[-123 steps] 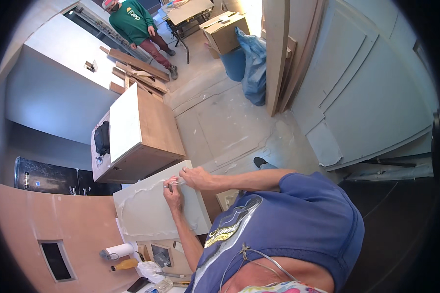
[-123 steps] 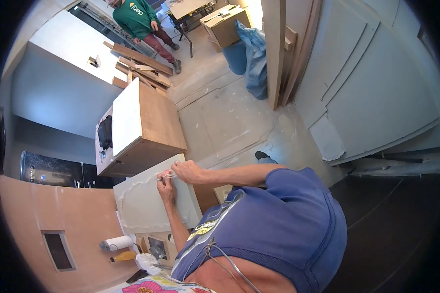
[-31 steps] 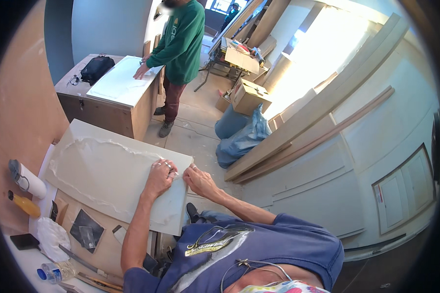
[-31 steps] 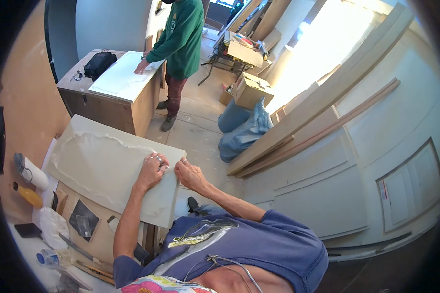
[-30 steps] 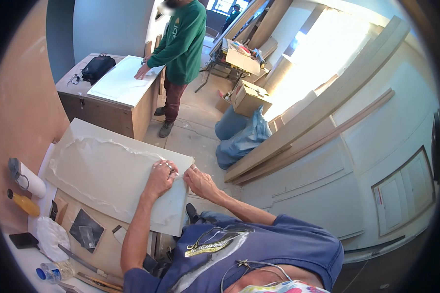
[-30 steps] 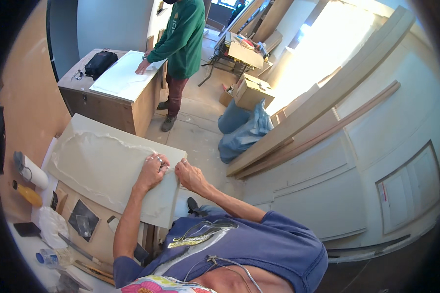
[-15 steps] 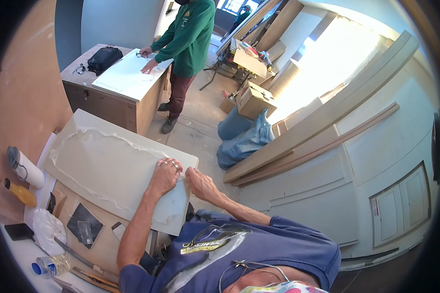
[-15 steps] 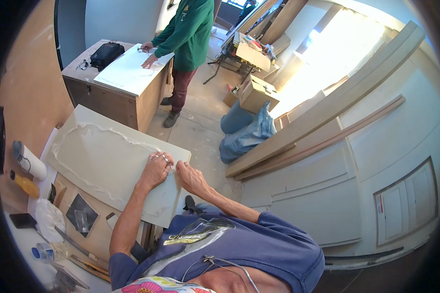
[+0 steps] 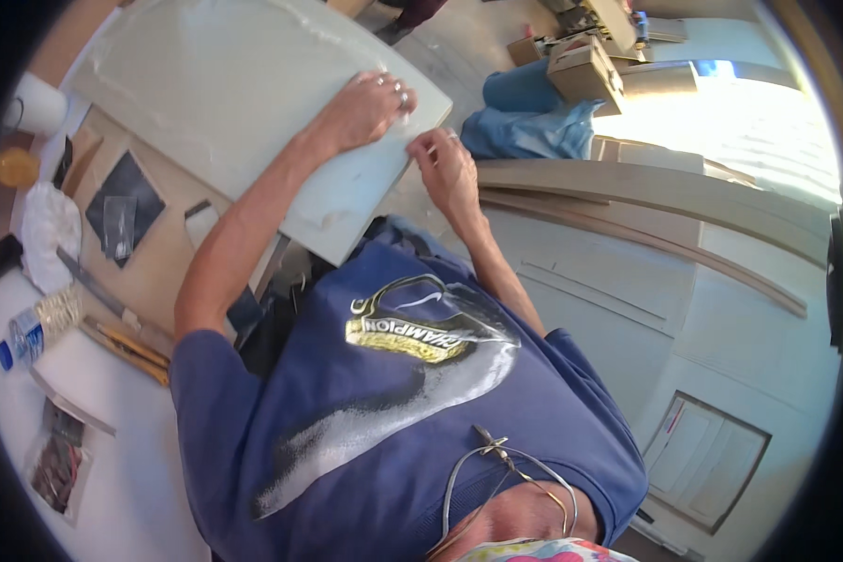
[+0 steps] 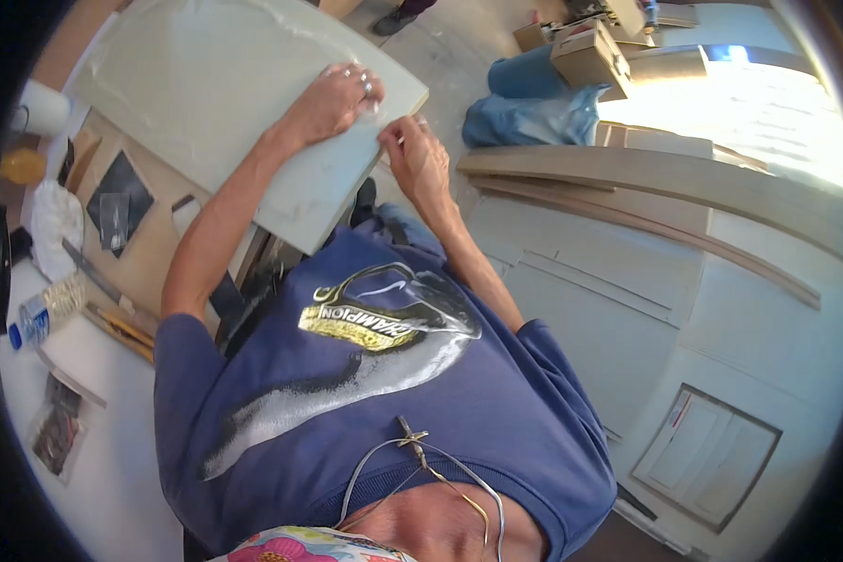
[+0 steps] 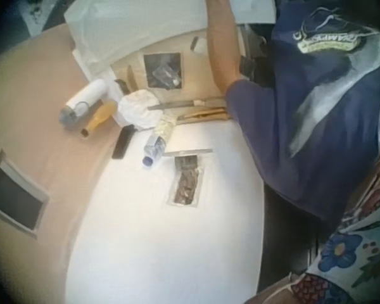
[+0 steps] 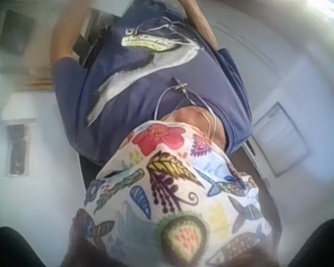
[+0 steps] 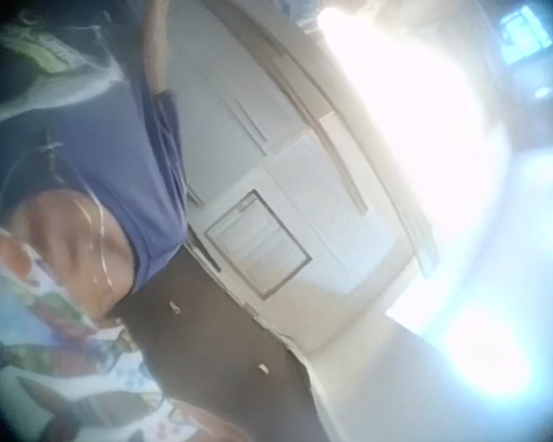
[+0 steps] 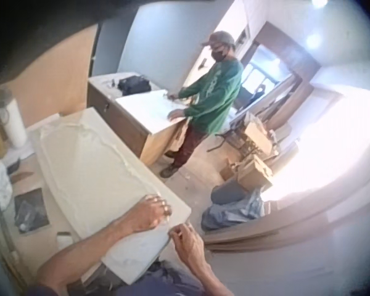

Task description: The person applies a white paste to a flat board with their hands, spreading it across the surface. They then use a sanding block to smooth the dried substance and a metal scraper to remove excess material from the edges.

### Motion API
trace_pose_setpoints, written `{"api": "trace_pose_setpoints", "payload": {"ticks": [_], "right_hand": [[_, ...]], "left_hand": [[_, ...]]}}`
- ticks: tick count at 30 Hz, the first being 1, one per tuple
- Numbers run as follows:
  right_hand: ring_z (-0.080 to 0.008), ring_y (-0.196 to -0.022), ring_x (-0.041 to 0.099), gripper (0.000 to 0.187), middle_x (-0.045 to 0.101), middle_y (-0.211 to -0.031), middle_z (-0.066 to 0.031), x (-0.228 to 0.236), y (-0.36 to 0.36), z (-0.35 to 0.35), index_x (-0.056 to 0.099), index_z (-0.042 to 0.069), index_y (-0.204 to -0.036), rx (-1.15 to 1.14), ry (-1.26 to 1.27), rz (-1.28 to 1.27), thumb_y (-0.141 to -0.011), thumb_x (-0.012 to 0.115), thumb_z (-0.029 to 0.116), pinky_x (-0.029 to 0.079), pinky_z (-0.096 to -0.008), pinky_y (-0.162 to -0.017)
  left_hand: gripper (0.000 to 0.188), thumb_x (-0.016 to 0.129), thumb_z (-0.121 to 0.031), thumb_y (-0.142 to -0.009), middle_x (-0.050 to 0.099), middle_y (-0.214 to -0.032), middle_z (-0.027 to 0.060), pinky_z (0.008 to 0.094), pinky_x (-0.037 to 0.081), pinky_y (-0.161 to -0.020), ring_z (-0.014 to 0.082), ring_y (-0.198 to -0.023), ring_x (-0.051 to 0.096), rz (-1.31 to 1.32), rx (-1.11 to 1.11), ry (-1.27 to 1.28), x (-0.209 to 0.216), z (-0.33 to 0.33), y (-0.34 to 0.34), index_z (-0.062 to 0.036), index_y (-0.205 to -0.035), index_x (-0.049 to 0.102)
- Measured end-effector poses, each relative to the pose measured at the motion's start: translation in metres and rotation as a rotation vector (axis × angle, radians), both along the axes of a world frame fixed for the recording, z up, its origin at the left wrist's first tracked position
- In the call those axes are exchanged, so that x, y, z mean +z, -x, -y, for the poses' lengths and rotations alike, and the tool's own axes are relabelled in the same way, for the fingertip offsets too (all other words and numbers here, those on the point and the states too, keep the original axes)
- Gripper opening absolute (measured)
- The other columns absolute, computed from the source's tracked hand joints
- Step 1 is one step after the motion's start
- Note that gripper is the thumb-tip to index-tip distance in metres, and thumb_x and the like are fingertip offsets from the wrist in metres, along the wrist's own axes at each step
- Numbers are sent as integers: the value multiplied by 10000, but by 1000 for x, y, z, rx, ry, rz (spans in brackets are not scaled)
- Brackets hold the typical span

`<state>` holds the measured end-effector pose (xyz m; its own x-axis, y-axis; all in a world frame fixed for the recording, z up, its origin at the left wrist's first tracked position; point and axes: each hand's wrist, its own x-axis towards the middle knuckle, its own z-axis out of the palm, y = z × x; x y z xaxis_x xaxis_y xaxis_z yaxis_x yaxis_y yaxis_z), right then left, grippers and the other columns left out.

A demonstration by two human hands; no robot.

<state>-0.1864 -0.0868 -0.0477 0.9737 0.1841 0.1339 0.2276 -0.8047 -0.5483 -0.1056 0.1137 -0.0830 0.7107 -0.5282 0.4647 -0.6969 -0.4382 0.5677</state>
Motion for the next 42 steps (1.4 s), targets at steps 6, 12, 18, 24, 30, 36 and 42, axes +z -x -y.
{"api": "trace_pose_setpoints", "payload": {"ticks": [6, 12, 18, 24, 30, 36, 42], "right_hand": [[-289, -779, 715, 154, 660, -995, -178, -4, -4, 0, 652, 3, -1049, -95, -178, -199, -987, 670, 142, 539, -422, -678], [-261, -745, 715, 140, 668, -994, -156, 0, -3, -1, 706, 34, -1043, 3, -51, -68, -962, 707, 148, 550, -397, -678], [-385, -864, 680, 65, 666, -999, -161, 0, -4, 7, 687, 76, -927, 2, 131, 64, -950, 642, 117, 551, -482, -749], [-457, -820, 685, 125, 610, -1058, -269, -10, -20, -6, 523, -21, -1034, 200, 229, 4, -982, 565, 86, 561, -539, -673], [-471, -855, 685, 173, 605, -1074, -280, -1, -32, 15, 505, -51, -1053, 283, 387, -126, -961, 559, 85, 569, -541, -720], [-413, -1001, 687, 215, 616, -1173, -194, 19, -9, 8, 581, 46, -1128, 91, 99, -90, -991, 597, 210, 557, -526, -824], [-365, -940, 694, 135, 618, -1159, -144, 11, -2, 13, 649, 79, -1057, 102, 56, -53, -980, 633, 189, 562, -502, -792]], "left_hand": [[111, 633, -160, -985, 706, -1079, 66, 466, 410, -1133, 282, -1181, 625, -51, 11, -11, -7, -6, -3, -72, -1042, 670], [99, 618, -151, -986, 701, -1124, 79, 481, 400, -1144, 295, -1198, 620, -31, 39, -4, -8, -7, 2, -82, -1037, 666], [97, 632, -110, -947, 673, -1120, 113, 503, 410, -1125, 336, -1169, 610, -50, -9, -12, -6, 3, -1, -84, -1037, 657], [93, 648, -99, -921, 669, -1066, 86, 497, 413, -1114, 302, -1144, 622, 15, 28, 15, 2, -15, 1, -77, -1012, 649], [78, 630, -119, -946, 683, -1072, 80, 487, 389, -1139, 296, -1165, 624, -7, 11, -17, 9, -1, 3, -97, -1013, 665], [93, 653, -109, -923, 676, -1072, 81, 487, 416, -1095, 298, -1151, 626, -27, -25, -23, 21, -4, 8, -102, -1015, 665], [84, 665, -74, -923, 688, -1078, 105, 491, 427, -1062, 328, -1125, 628, 19, -23, 11, 20, -4, 10, -87, -1004, 642]]}}
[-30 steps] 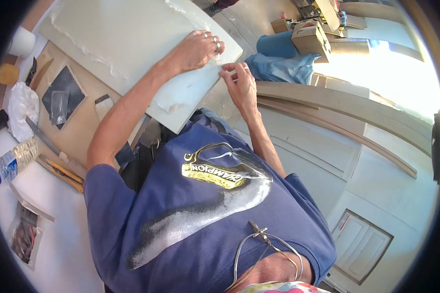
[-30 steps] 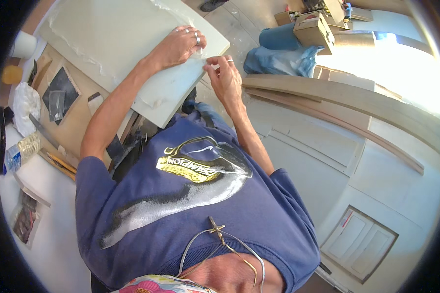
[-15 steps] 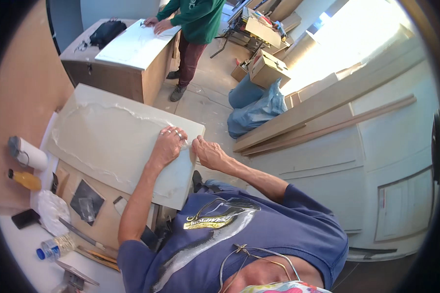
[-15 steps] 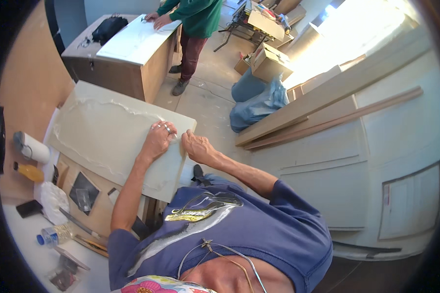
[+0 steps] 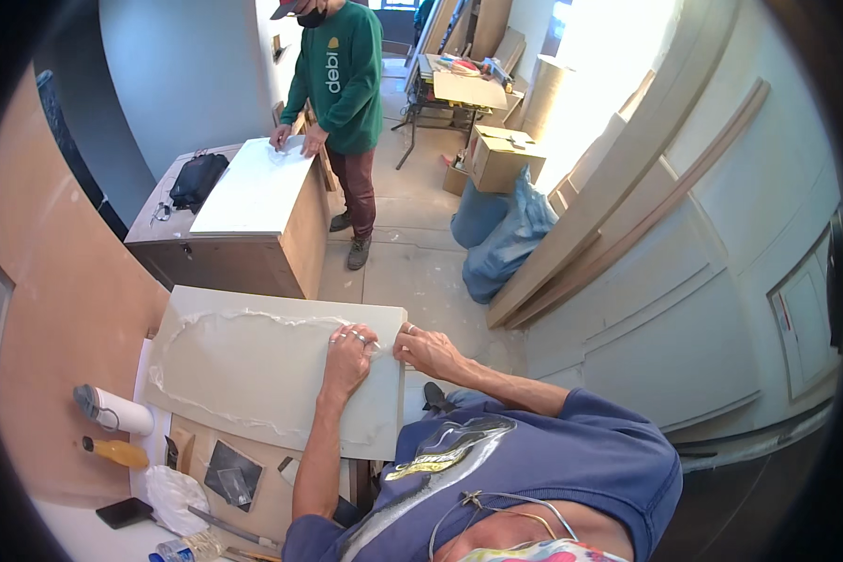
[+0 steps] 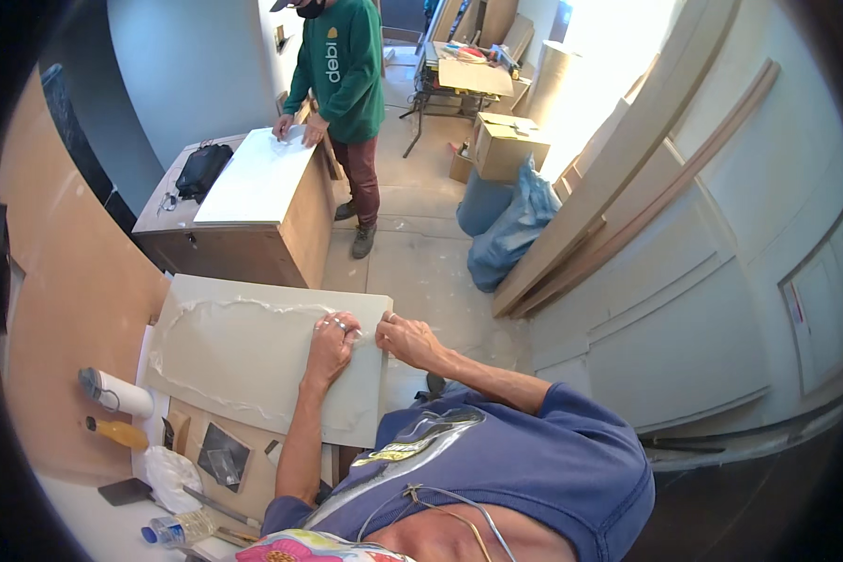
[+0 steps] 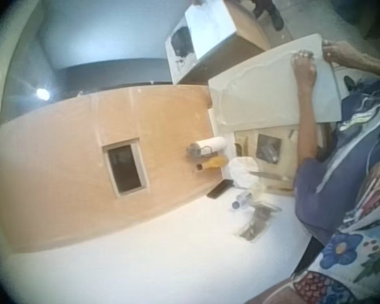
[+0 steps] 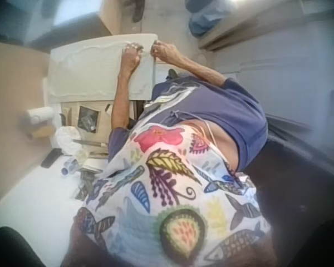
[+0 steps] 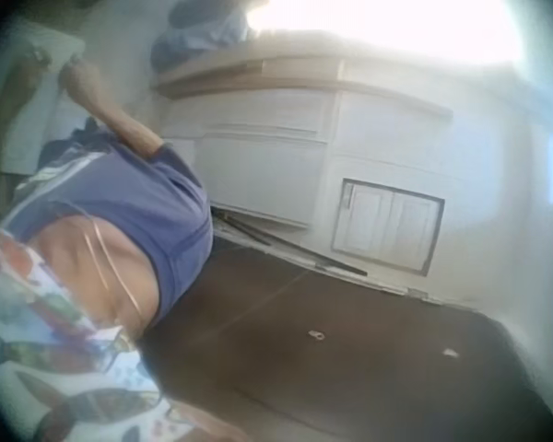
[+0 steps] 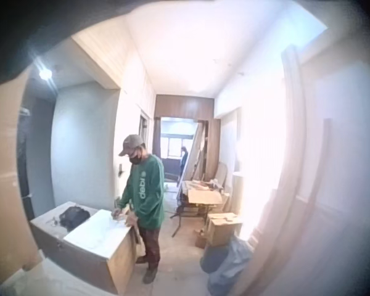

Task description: The person applies a white paste to a flat board with their hands, spreading it across the surface. They then use a sanding block to smooth the dried substance and a metal scraper to remove excess material from the edges.

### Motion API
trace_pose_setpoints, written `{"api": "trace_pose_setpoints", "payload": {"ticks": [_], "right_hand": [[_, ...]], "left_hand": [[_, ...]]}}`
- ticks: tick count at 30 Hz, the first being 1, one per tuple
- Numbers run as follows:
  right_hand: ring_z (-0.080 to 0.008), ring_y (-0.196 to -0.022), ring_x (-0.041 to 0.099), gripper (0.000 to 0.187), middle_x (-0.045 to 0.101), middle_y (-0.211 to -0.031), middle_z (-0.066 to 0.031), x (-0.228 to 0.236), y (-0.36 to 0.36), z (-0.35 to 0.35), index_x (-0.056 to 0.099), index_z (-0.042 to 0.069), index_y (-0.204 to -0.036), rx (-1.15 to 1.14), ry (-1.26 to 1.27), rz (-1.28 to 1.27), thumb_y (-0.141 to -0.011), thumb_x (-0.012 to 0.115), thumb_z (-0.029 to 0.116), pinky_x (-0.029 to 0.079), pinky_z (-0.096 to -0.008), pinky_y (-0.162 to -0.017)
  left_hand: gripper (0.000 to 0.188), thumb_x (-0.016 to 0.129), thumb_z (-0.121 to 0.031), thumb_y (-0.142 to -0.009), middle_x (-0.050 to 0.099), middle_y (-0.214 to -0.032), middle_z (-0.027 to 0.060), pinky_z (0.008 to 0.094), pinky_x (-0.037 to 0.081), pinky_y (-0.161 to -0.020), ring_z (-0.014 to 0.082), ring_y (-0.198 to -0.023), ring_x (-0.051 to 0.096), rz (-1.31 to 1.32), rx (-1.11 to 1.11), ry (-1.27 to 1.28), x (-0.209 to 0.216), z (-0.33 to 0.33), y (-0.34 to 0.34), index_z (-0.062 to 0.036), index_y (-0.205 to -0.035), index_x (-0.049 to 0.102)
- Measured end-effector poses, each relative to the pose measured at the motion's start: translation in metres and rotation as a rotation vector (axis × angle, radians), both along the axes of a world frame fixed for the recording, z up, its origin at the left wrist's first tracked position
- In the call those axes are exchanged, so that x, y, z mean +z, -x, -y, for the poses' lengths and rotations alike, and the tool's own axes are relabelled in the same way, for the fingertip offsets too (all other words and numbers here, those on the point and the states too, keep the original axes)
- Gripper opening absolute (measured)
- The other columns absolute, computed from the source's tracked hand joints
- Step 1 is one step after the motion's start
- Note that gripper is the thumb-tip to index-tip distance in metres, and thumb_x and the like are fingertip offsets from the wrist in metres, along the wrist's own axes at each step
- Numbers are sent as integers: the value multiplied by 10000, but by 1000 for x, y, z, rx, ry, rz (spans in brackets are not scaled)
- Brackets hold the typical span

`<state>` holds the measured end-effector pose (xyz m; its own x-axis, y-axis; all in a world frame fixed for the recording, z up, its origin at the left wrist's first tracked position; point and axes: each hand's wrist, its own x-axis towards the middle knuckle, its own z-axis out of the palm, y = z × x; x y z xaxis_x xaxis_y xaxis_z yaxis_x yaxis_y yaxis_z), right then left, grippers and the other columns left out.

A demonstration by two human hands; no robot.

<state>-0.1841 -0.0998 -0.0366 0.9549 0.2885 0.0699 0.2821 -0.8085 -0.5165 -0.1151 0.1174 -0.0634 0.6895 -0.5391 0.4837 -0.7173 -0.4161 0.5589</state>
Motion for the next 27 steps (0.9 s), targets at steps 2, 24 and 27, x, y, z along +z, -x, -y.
{"api": "trace_pose_setpoints", "payload": {"ticks": [2, 24, 27], "right_hand": [[-369, -931, 691, 139, 609, -1130, -161, -8, 1, -1, 621, 48, -1069, 34, -10, 78, -974, 625, 149, 563, -499, -774], [-437, -736, 690, 216, 583, -1084, -254, -29, 6, -4, 454, -53, -1093, 134, 70, 150, -905, 543, 6, 564, -499, -542], [-443, -751, 686, 245, 588, -1078, -251, -34, 5, -4, 448, -50, -1106, 129, 37, 166, -893, 556, 0, 565, -500, -553]], "left_hand": [[81, 662, -75, -929, 692, -1084, 107, 492, 425, -1067, 332, -1124, 630, -8, 6, 3, 1, -2, 2, -86, -1008, 644], [118, 647, -89, -952, 698, -1139, 106, 513, 400, -1128, 319, -1206, 617, -53, -7, -61, -1, 1, 1, -99, -1067, 674], [171, 648, -82, -947, 687, -1163, 100, 504, 395, -1137, 320, -1234, 602, -52, 2, -45, 2, 8, 4, -108, -1111, 688]]}}
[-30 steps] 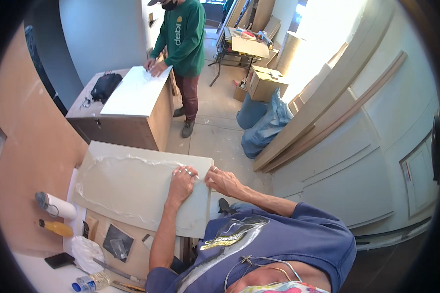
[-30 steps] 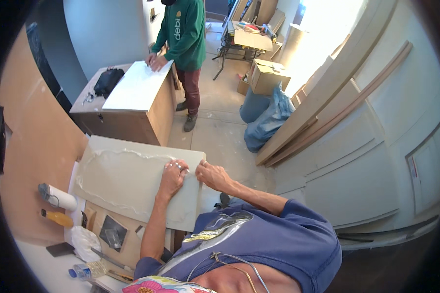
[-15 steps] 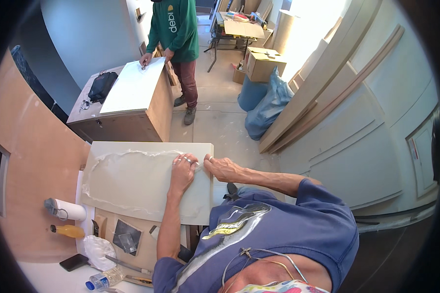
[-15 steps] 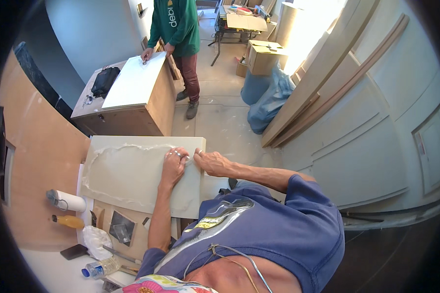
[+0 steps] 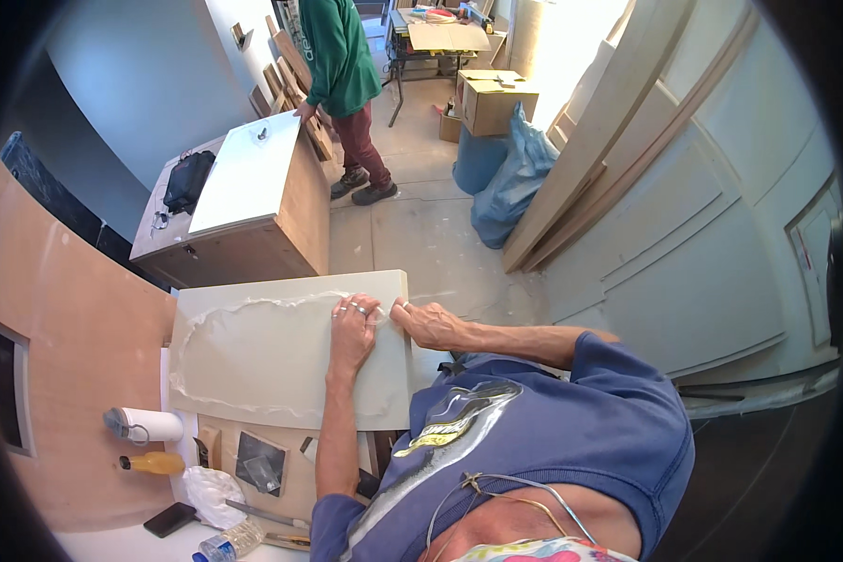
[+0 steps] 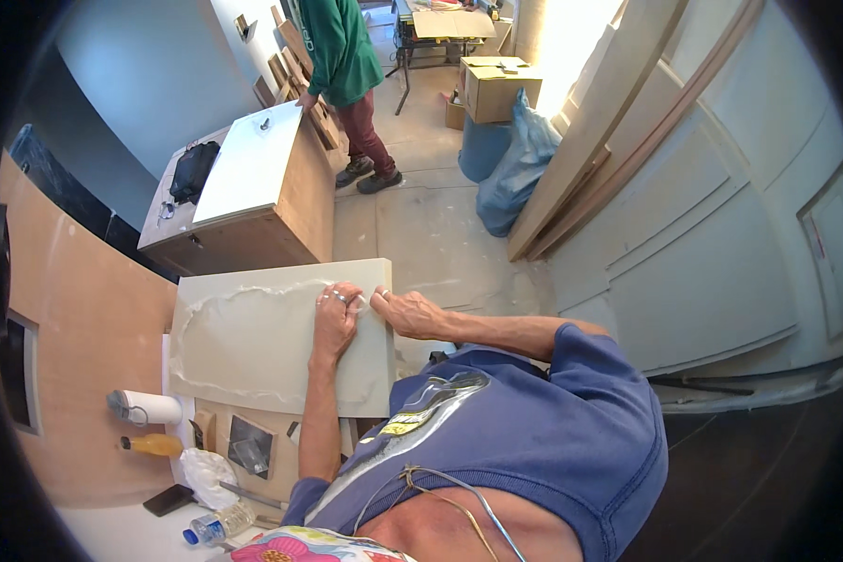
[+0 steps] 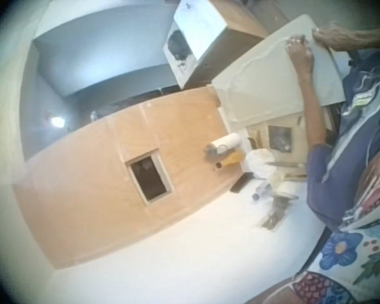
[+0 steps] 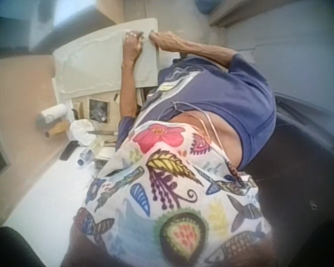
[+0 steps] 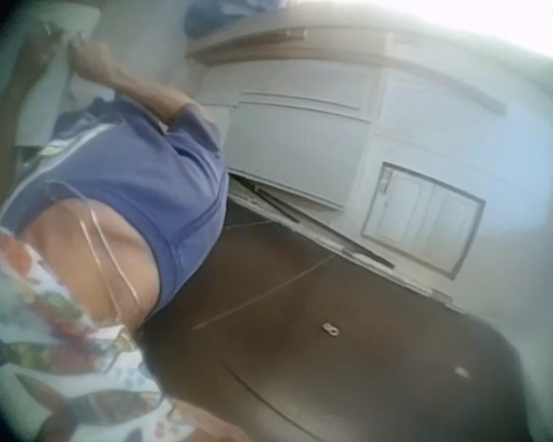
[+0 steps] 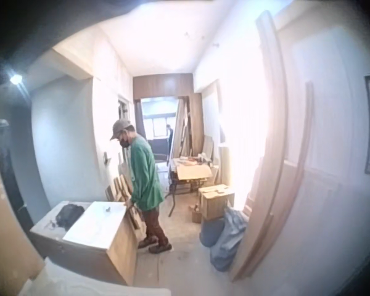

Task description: The person applies a white paste to a flat board with their hands, spreading it across the surface. They then use a sanding block to smooth the dried substance and a metal scraper to remove excess material from the edges.

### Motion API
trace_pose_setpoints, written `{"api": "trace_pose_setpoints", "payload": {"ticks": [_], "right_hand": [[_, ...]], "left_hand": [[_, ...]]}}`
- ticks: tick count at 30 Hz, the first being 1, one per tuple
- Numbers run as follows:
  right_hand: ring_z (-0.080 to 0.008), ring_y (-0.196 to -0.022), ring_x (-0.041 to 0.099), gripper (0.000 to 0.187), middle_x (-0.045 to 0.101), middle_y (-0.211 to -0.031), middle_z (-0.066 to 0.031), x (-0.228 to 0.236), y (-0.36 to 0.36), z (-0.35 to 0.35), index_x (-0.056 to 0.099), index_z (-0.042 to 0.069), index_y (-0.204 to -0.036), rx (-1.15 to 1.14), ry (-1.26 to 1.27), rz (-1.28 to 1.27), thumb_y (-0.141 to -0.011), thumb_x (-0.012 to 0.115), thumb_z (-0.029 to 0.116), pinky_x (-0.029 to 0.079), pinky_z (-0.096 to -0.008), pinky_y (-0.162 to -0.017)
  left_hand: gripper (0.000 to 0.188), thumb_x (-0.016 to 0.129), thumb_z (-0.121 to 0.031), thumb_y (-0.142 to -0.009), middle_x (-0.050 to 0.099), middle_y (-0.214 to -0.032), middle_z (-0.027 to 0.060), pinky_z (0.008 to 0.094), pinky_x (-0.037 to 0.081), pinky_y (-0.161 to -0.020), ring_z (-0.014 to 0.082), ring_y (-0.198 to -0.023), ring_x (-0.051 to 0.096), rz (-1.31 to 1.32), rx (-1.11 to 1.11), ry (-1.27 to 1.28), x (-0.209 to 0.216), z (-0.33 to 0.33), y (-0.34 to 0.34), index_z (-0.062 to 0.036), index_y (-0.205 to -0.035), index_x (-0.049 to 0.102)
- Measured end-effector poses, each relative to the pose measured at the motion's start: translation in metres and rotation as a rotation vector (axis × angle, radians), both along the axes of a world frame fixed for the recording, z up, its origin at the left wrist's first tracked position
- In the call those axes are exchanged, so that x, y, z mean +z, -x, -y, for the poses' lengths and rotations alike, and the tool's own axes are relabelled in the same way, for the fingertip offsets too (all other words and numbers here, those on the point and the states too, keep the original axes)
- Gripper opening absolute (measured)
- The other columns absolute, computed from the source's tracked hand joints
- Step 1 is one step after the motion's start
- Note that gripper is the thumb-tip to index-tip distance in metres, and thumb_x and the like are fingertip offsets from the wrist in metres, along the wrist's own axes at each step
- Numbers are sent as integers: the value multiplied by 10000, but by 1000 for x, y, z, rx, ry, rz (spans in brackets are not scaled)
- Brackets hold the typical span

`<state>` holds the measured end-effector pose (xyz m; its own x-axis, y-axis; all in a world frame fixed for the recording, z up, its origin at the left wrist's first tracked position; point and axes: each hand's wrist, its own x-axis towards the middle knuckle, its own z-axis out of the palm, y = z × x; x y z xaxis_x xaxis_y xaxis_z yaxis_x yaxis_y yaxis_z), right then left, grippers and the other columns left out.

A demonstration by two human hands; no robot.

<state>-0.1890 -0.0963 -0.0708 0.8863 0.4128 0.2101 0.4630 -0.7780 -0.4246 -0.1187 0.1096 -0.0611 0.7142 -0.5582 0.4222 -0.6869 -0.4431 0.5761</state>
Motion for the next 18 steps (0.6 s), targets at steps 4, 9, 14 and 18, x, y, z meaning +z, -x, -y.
{"api": "trace_pose_setpoints", "payload": {"ticks": [4, 9, 14, 18], "right_hand": [[-447, -763, 685, 264, 611, -1015, -243, 6, 2, -5, 444, -43, -1097, -37, -13, 9, -871, 574, -6, 563, -509, -579], [-443, -784, 690, 194, 635, -939, -233, 16, 8, -13, 460, -34, -1096, -118, -56, -47, -941, 548, 44, 558, -505, -597], [-417, -881, 696, 290, 648, -970, -215, 24, 10, -17, 487, 5, -1169, -213, -184, -118, -999, 600, 211, 555, -527, -750], [-381, -938, 697, 302, 663, -1025, -178, 28, 8, -15, 588, 39, -1141, -252, -101, -134, -994, 651, 295, 551, -491, -816]], "left_hand": [[241, 658, -86, -939, 668, -1195, 92, 518, 369, -1160, 314, -1275, 575, -38, -43, 13, 10, 3, 6, -128, -1173, 700], [173, 664, -85, -925, 666, -1157, 63, 567, 309, -1190, 296, -1264, 575, 74, -112, -89, 1, -1, 1, -129, -1088, 699], [93, 689, -98, -909, 670, -1108, 35, 568, 301, -1198, 255, -1207, 599, 90, -95, -124, -1, -4, -1, -139, -992, 683], [103, 680, -100, -912, 687, -1080, 48, 549, 322, -1193, 262, -1180, 615, 97, -96, -102, 1, -4, 1, -136, -1007, 697]]}}
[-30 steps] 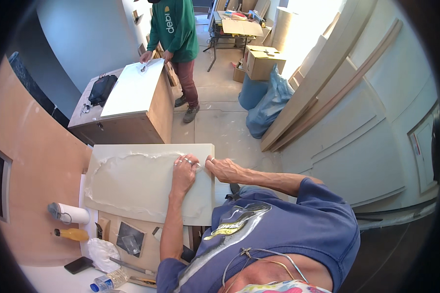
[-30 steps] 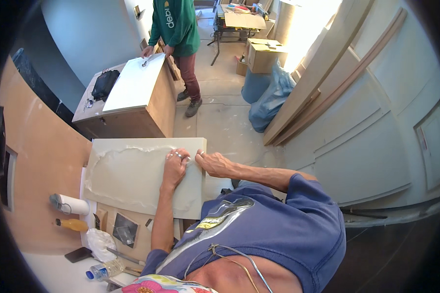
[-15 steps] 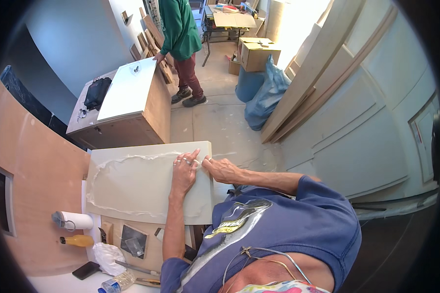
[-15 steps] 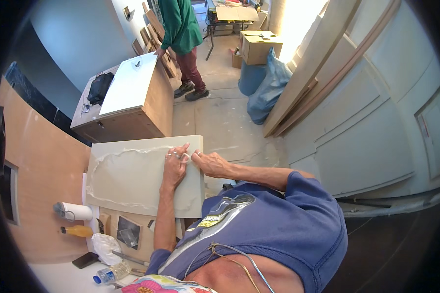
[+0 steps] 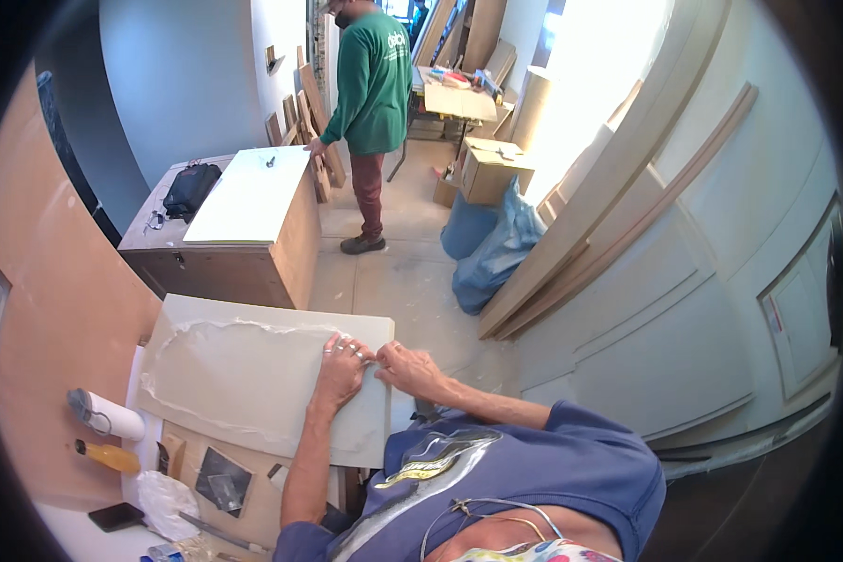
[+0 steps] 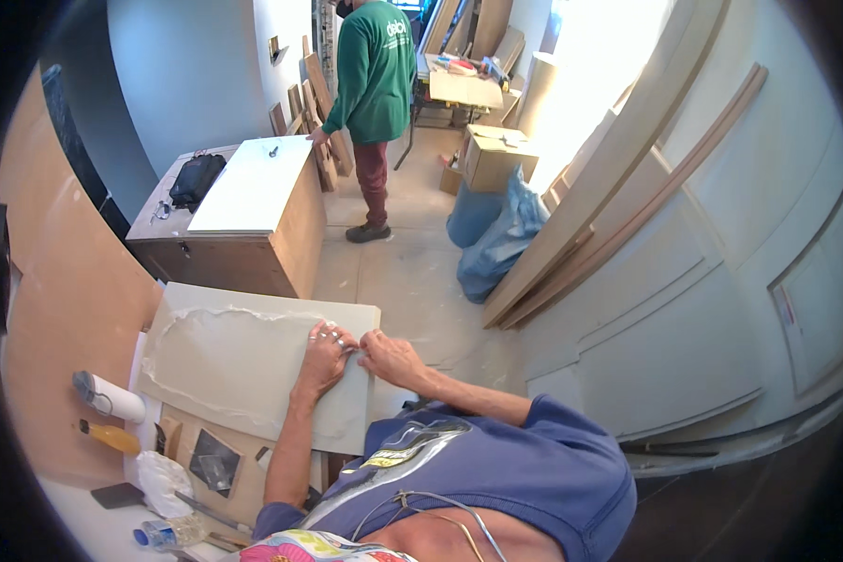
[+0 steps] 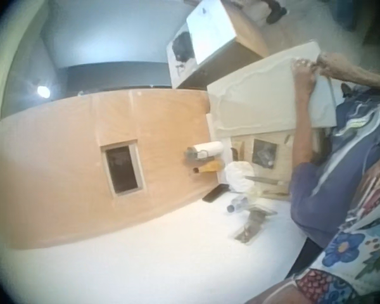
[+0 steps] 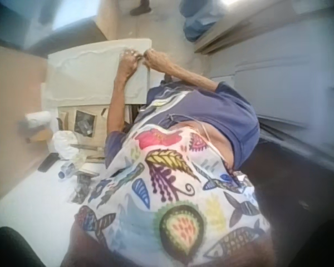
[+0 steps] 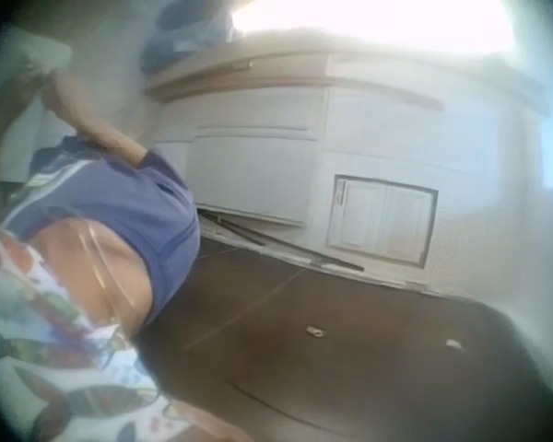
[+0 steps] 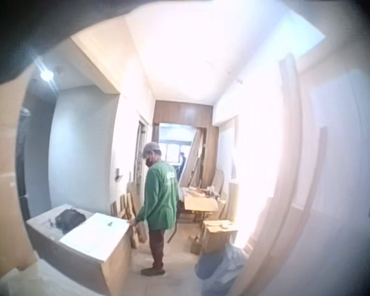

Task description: The person applies a white paste to a flat board with their hands, spreading it across the surface. They then use a sanding block to smooth the dried substance and a metal scraper to remove excess material from the edges.

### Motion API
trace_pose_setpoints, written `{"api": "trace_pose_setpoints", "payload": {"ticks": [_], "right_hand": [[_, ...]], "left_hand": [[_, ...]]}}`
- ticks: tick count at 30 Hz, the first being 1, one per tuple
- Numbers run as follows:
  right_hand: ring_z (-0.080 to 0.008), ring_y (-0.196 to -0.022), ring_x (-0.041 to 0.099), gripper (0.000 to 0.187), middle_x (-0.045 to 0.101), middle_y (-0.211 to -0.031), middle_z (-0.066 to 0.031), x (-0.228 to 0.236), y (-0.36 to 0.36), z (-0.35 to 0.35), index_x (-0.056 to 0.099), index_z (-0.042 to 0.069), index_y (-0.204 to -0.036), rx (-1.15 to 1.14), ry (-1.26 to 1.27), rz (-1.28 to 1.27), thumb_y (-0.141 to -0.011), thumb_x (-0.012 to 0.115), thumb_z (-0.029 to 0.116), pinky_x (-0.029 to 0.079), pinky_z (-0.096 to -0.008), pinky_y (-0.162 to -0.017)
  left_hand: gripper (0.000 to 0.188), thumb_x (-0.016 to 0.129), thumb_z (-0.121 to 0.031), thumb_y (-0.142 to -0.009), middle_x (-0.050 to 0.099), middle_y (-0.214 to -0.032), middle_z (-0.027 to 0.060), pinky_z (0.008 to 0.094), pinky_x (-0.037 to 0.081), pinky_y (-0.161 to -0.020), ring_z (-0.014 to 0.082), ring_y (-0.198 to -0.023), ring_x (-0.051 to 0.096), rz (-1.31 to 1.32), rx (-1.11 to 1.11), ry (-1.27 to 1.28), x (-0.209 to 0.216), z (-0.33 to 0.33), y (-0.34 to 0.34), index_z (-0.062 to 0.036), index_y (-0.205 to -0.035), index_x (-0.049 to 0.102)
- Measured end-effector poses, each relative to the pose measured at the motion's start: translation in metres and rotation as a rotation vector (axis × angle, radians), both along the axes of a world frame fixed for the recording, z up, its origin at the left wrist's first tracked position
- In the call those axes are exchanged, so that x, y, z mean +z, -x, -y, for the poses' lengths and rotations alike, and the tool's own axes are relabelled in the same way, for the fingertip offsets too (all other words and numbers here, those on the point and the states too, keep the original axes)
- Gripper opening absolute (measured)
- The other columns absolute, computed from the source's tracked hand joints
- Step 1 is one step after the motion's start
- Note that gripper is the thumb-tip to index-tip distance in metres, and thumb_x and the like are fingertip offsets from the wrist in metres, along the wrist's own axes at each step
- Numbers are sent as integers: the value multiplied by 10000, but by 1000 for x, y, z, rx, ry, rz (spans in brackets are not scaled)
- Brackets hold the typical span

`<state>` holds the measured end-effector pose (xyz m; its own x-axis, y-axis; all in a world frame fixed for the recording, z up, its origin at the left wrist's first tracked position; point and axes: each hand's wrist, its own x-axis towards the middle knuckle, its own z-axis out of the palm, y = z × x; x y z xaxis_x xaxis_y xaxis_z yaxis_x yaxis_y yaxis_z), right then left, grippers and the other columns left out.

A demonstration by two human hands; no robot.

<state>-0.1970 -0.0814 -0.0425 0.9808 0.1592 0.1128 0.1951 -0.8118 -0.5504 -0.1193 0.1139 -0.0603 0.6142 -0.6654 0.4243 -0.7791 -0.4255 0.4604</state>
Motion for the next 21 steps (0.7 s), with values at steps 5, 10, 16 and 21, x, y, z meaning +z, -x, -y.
{"api": "trace_pose_setpoints", "payload": {"ticks": [5, 10, 16, 21], "right_hand": [[-358, -906, 702, 224, 650, -1023, -165, -4, -6, -2, 645, 45, -1007, 22, 127, 20, -994, 646, 268, 559, -482, -781], [-398, -861, 698, 192, 637, -1003, -205, -6, -7, -17, 575, 13, -1023, 29, 160, 79, -1015, 589, 205, 553, -514, -726], [-410, -738, 691, 181, 660, -873, -223, -11, -9, -23, 525, 3, -1030, 8, 60, 36, -1021, 554, 182, 540, -517, -659], [-259, -562, 670, 185, 653, -734, -150, -7, -19, -25, 525, 8, -1028, -48, -294, -217, -1026, 550, 191, 515, -438, -561]], "left_hand": [[138, 642, -93, -918, 700, -1103, 70, 514, 344, -1186, 274, -1210, 615, -25, 7, -19, -9, -1, 0, -116, -1030, 719], [171, 607, -96, -932, 701, -1138, 118, 511, 349, -1185, 303, -1231, 608, 33, 40, -7, -16, -7, -1, -91, -1066, 714], [223, 582, -115, -945, 699, -1210, 180, 512, 338, -1200, 330, -1261, 596, 11, 56, -35, -26, -6, -6, -63, -1123, 706], [239, 572, -123, -949, 699, -1222, 195, 508, 335, -1202, 340, -1251, 603, -46, 67, -7, -27, -7, -7, -55, -1136, 705]]}}
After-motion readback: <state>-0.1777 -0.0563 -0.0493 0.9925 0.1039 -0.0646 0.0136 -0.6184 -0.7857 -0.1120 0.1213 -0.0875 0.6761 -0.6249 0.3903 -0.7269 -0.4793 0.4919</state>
